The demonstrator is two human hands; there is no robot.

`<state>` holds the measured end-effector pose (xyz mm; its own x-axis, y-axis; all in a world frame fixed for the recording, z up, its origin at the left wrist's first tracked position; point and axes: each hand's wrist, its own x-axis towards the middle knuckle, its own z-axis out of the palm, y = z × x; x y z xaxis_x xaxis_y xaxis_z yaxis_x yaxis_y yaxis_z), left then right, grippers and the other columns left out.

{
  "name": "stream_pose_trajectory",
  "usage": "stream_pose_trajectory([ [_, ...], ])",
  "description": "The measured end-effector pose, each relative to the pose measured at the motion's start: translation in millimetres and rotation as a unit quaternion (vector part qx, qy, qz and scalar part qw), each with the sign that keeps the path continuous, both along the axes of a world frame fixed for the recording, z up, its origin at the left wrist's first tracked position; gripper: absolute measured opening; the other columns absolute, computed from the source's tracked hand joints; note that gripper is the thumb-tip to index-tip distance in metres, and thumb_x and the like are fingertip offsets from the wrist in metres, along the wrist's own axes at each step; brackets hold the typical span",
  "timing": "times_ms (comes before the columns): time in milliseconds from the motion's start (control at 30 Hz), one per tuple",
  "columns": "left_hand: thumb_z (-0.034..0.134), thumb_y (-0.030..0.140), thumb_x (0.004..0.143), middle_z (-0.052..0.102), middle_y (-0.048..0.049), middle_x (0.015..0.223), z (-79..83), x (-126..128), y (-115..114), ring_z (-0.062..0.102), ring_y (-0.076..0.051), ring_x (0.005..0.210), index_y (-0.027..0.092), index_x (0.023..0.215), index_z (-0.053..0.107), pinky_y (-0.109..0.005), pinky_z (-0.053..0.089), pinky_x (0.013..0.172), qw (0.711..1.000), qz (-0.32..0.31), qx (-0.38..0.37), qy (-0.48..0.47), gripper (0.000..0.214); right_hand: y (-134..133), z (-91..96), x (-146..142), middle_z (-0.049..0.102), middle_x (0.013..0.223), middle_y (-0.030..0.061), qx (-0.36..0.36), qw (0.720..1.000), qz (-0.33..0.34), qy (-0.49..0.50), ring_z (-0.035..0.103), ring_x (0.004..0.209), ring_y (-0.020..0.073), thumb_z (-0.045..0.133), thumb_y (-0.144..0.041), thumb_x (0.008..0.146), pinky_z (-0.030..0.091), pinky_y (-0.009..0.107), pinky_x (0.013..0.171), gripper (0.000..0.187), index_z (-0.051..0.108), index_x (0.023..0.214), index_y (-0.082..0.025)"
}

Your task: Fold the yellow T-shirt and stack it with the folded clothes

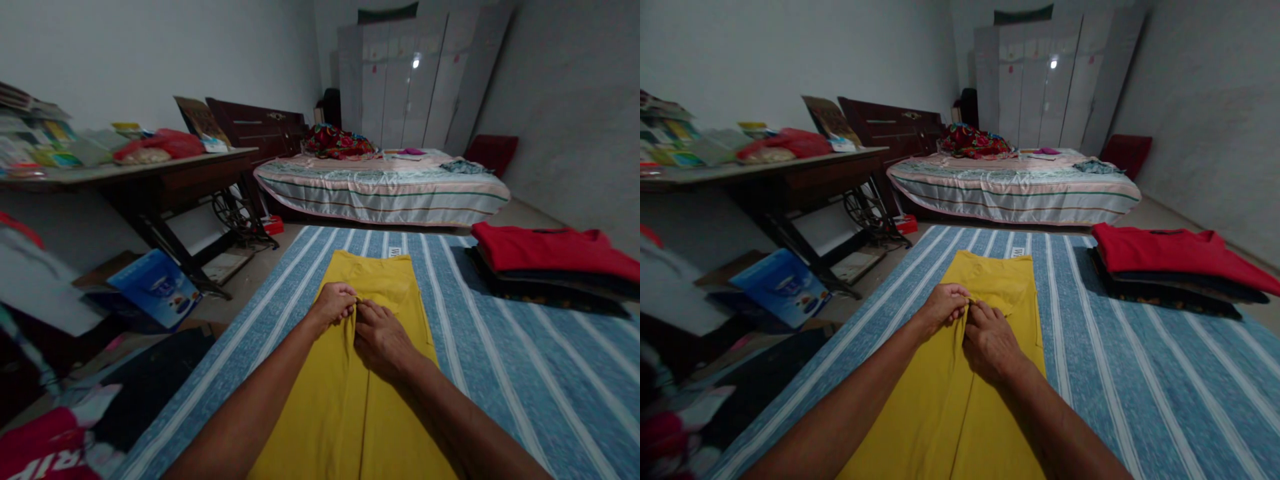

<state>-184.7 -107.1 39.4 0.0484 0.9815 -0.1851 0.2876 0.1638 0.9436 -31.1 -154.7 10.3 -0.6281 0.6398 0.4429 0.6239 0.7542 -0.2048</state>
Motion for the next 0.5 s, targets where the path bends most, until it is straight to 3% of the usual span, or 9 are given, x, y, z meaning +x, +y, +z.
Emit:
stream_pose_trajectory([
  [133,0.055,0.014,0.070,0.052,0.0077,0.050,-0.4,1.3,-0.9,0.040,-0.003,0.035,0.016,0.076,0.056,-0.014,0.026,0.033,1.000,-0.007,-0.006,-0.005,0.006,1.1,-3.2,2.9,0.054,0.119,0.0100,-0.014,0.999,0.021,0.036,0.037,0.123,0.0271,0.056,-0.019,0.081,0.035,0.040,0.097,0.015,0.066,0.093,-0.019],
  [233,0.054,0.013,0.071,0.053,0.0071,0.051,-2.1,1.7,-3.1,0.043,-0.004,0.036,0.016,0.077,0.055,-0.014,0.029,0.034,1.000,-0.009,-0.013,-0.006,0.007,3.9,-3.2,3.9,0.058,0.107,0.0095,0.003,0.994,0.034,0.102,0.045,0.113,0.0232,0.052,-0.015,0.082,0.036,0.036,0.095,0.013,0.064,0.087,-0.019],
  [367,0.055,0.014,0.071,0.056,0.0061,0.053,-4.3,0.8,-6.2,0.047,-0.005,0.038,0.016,0.079,0.054,-0.014,0.033,0.036,1.000,-0.007,-0.025,-0.007,0.008,11.8,-10.4,6.8,0.058,0.088,0.0084,0.027,0.985,-0.049,0.161,0.051,0.089,0.0201,0.044,-0.014,0.084,0.040,0.032,0.081,0.016,0.059,0.083,-0.018],
  [500,0.057,0.018,0.071,0.060,0.0033,0.058,-5.9,-1.9,-7.9,0.053,-0.006,0.043,0.016,0.080,0.055,-0.014,0.035,0.037,0.999,-0.011,-0.037,0.001,0.010,20.8,-23.1,12.6,0.057,0.078,0.0053,0.027,0.987,-0.120,0.105,0.050,0.078,0.0193,0.048,-0.016,0.084,0.036,0.030,0.072,0.011,0.057,0.079,-0.019],
])
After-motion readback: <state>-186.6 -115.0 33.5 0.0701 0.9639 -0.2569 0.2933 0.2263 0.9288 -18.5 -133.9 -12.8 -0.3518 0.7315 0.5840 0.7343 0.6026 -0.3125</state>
